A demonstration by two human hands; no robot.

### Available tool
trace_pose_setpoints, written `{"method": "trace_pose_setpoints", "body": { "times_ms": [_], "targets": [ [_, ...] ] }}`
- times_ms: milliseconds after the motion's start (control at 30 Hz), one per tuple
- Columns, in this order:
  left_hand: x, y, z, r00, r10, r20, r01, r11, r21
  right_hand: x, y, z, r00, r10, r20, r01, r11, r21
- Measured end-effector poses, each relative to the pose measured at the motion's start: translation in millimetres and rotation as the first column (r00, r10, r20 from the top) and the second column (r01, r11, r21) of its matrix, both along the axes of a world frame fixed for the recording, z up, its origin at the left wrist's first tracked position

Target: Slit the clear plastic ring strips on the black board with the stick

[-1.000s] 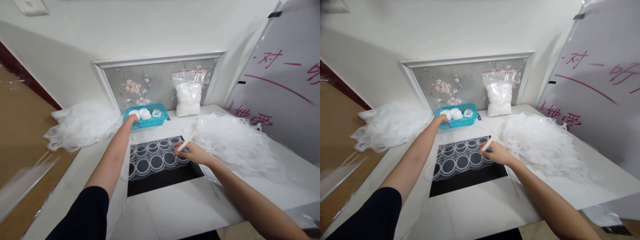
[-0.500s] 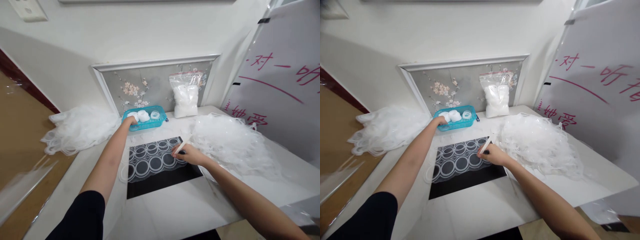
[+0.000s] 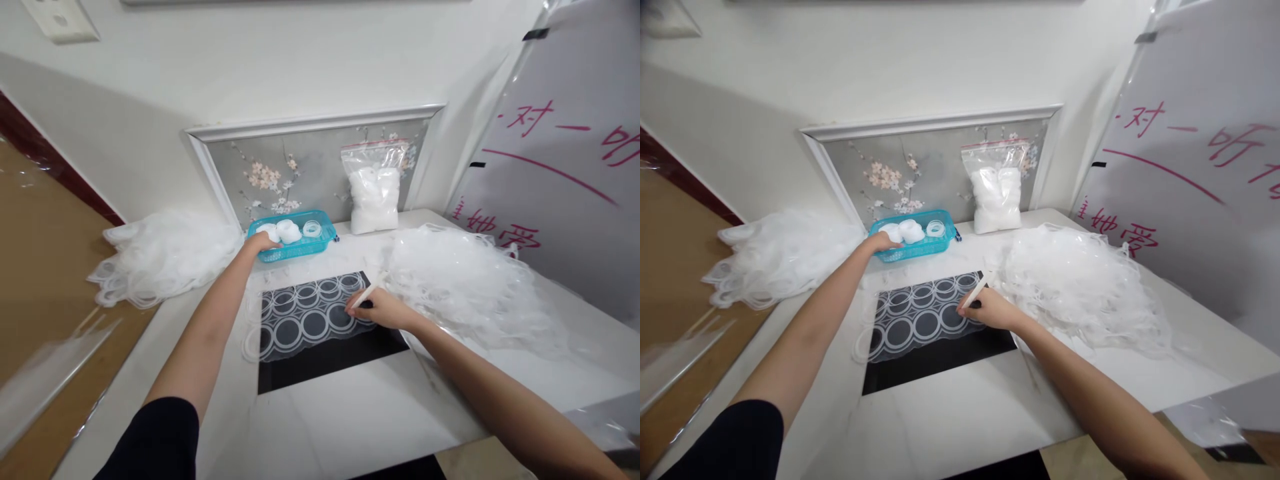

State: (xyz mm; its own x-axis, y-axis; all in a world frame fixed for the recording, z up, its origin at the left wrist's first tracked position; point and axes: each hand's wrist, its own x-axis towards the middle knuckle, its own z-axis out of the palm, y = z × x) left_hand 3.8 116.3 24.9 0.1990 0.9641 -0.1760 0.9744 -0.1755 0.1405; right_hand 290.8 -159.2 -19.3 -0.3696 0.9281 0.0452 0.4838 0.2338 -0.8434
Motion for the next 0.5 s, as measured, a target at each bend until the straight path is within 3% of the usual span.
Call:
{"method": "trace_pose_setpoints", "body": {
  "times_ms": [200,500],
  "targets": [
    [3.6,-2.4,7.0,0.997,0.052,-0.049,-0.054,0.997,-0.053,0.7,0.6,-0.1,1.0,0.003,0.003,-0.003,1.0,-0.006],
    [-9.0,-6.1,17.0,0.998,0.0,0.061,0.003,0.999,-0.04,0.0,-0.7,1.7,1.0,0.0,-0.008,0.0,1.0,-0.02]
  ]
}}
